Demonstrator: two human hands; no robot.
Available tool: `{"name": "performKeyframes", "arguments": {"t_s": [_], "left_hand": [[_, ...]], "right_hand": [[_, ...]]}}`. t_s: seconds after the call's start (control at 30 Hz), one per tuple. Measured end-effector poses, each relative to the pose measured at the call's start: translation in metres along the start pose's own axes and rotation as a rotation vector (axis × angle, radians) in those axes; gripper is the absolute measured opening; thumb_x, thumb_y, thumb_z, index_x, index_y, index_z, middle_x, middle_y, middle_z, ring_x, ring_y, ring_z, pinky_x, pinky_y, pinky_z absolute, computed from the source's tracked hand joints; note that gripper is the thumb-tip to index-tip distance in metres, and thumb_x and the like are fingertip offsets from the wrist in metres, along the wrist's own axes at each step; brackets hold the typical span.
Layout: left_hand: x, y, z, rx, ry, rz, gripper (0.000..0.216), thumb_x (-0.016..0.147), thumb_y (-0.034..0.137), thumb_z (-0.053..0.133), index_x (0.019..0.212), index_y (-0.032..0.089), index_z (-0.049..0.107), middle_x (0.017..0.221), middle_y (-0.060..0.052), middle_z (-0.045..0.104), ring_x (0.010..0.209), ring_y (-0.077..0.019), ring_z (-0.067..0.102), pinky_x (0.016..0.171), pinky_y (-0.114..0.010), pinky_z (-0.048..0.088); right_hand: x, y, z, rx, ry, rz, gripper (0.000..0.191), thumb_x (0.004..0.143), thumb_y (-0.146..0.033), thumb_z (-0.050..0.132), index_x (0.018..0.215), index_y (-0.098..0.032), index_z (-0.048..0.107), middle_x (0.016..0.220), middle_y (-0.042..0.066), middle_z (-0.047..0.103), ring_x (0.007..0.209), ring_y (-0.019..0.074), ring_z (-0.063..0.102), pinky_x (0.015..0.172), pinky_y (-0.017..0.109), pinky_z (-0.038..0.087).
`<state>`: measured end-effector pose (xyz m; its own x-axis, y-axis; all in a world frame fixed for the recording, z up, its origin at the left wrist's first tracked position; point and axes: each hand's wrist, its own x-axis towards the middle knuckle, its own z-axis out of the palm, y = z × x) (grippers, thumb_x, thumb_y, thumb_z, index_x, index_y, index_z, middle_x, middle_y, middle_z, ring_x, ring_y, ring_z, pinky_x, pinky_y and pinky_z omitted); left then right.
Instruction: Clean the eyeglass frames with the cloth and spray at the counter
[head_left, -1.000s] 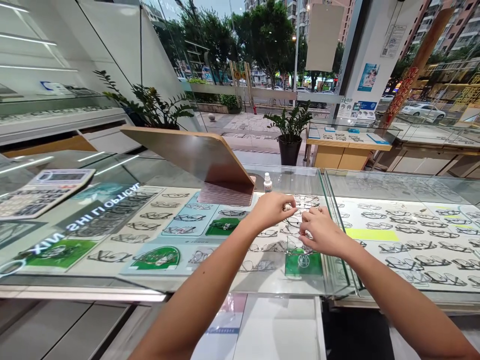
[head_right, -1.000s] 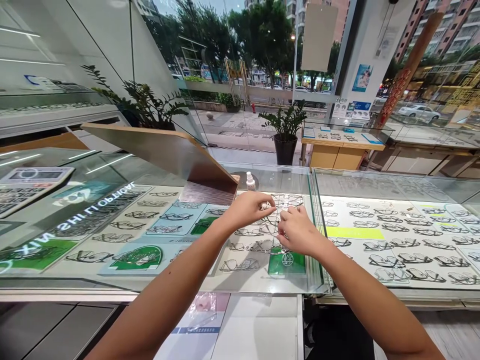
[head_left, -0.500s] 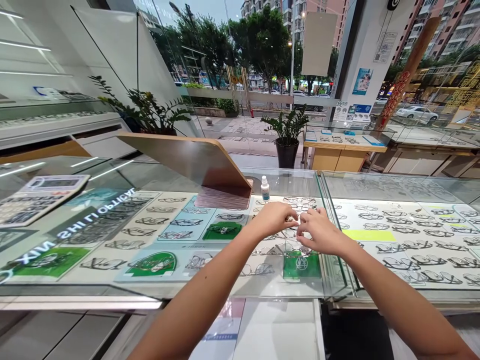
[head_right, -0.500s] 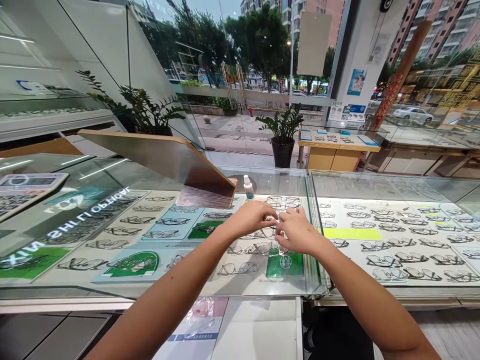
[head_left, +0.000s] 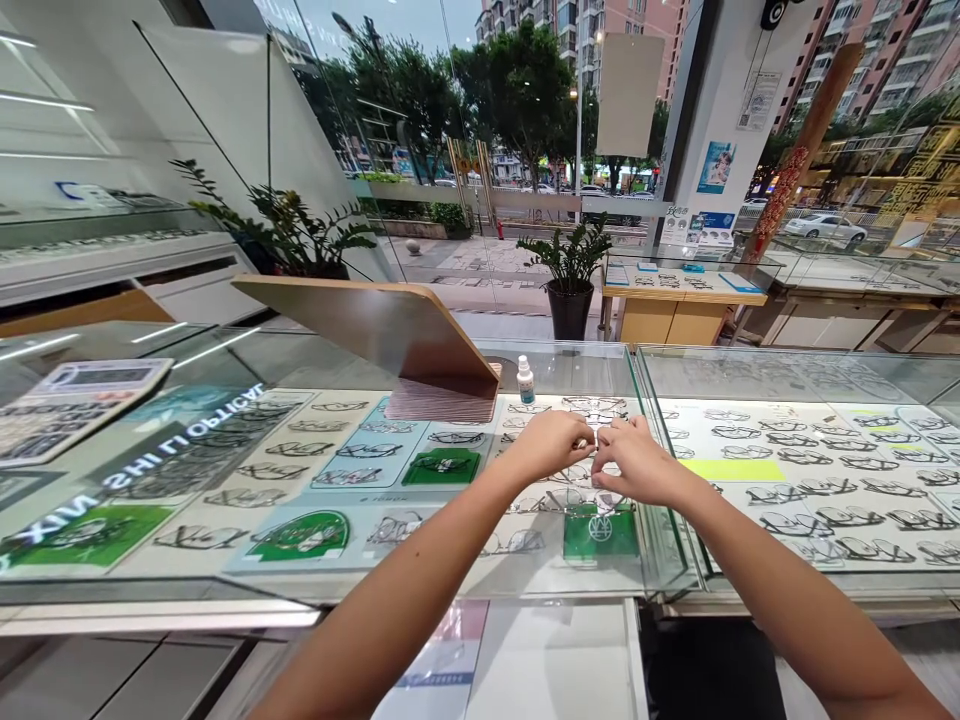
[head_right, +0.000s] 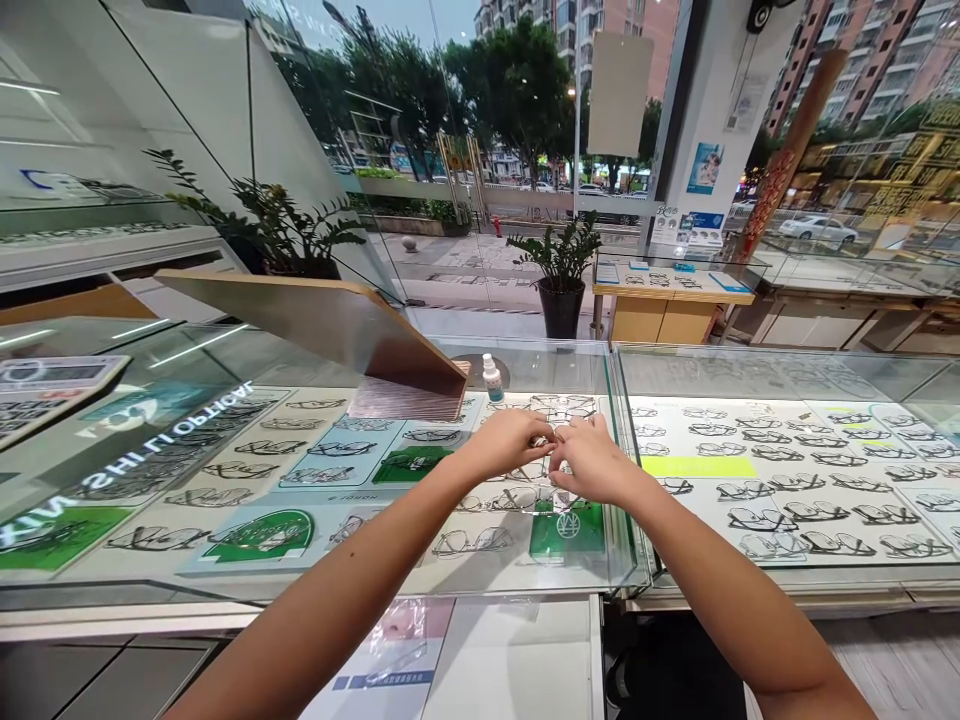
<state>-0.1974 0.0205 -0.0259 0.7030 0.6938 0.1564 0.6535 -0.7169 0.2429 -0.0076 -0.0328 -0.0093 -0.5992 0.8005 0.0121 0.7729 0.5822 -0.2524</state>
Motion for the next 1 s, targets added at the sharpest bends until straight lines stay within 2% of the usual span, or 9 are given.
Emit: {"name": "performKeyframes", "arguments": {"t_s": [0.1,0.2,0.3,0.4,0.5,0.63,0.83,0.93,1.0], "left_hand": [[-0.001,0.0,-0.002,-0.05,0.058,-0.03,0.02,0.09,0.03,0.061,0.081,0.022,0.077,0.081,-0.006,0.072,0.077,-0.0209,0.064,0.063,-0.03,0.034],[-0.002,0.001,-0.007,-0.169,0.207,-0.147,0.023,0.09,0.032,0.059,0.077,0.021,0.075,0.081,-0.005,0.074,0.078,-0.0202,0.064,0.066,-0.029,0.037],[-0.003,0.004,-0.013,-0.391,0.399,-0.234,0.024,0.087,0.035,0.06,0.073,0.02,0.072,0.08,-0.004,0.074,0.078,-0.0191,0.064,0.068,-0.028,0.041],[-0.003,0.009,-0.016,-0.636,0.519,-0.263,0.028,0.085,0.044,0.064,0.072,0.019,0.071,0.072,-0.002,0.069,0.071,-0.017,0.06,0.067,-0.028,0.044],[-0.002,0.015,-0.016,-0.845,0.537,-0.268,0.037,0.082,0.053,0.069,0.072,0.018,0.071,0.067,0.0,0.061,0.059,-0.013,0.052,0.06,-0.027,0.043],[0.0,0.021,-0.013,-1.002,0.555,-0.212,0.039,0.077,0.055,0.076,0.07,0.017,0.072,0.075,-0.002,0.062,0.062,-0.012,0.052,0.056,-0.026,0.043],[-0.001,0.018,-0.011,-1.016,0.582,-0.119,0.036,0.079,0.053,0.078,0.074,0.017,0.077,0.094,-0.009,0.072,0.084,-0.0185,0.065,0.067,-0.028,0.053],[-0.003,0.018,-0.012,-1.01,0.549,-0.095,0.033,0.079,0.05,0.079,0.082,0.018,0.079,0.102,-0.01,0.075,0.096,-0.0223,0.069,0.075,-0.031,0.058],[-0.004,0.02,-0.012,-1.017,0.514,-0.093,0.032,0.076,0.046,0.083,0.09,0.018,0.08,0.106,-0.011,0.077,0.1,-0.0247,0.071,0.075,-0.031,0.06]], "right_hand": [[-0.002,0.002,-0.004,0.031,0.083,-0.003,0.013,0.093,-0.028,0.069,0.085,-0.023,0.078,0.092,0.006,0.069,0.096,0.0238,0.054,0.086,0.039,0.029],[-0.003,0.007,-0.009,0.099,0.297,0.057,0.022,0.095,-0.031,0.065,0.077,-0.02,0.071,0.083,0.004,0.068,0.09,0.0215,0.055,0.086,0.039,0.03],[-0.002,0.013,-0.011,0.233,0.507,0.154,0.032,0.097,-0.036,0.059,0.07,-0.019,0.064,0.072,0.001,0.063,0.077,0.0183,0.054,0.081,0.037,0.034],[0.002,0.015,-0.007,0.45,0.599,0.15,0.032,0.095,-0.044,0.061,0.075,-0.021,0.07,0.07,0.001,0.061,0.071,0.0175,0.052,0.072,0.033,0.038],[0.004,0.013,-0.003,0.635,0.634,0.112,0.031,0.09,-0.049,0.066,0.082,-0.021,0.074,0.068,0.0,0.059,0.068,0.0165,0.049,0.066,0.031,0.039],[0.005,0.008,-0.002,0.766,0.674,0.087,0.033,0.087,-0.051,0.07,0.079,-0.019,0.072,0.066,-0.002,0.054,0.064,0.0146,0.045,0.064,0.03,0.039],[0.005,0.012,-0.004,0.921,0.715,0.079,0.037,0.082,-0.057,0.074,0.078,-0.02,0.074,0.07,0.001,0.062,0.063,0.0147,0.047,0.061,0.03,0.041],[0.006,0.016,-0.003,0.98,0.723,0.079,0.039,0.08,-0.06,0.077,0.078,-0.021,0.075,0.072,0.002,0.066,0.065,0.0153,0.05,0.061,0.03,0.042],[0.007,0.018,-0.002,1.027,0.716,0.082,0.04,0.078,-0.061,0.078,0.077,-0.021,0.074,0.072,0.002,0.067,0.067,0.0162,0.053,0.063,0.03,0.044]]}}
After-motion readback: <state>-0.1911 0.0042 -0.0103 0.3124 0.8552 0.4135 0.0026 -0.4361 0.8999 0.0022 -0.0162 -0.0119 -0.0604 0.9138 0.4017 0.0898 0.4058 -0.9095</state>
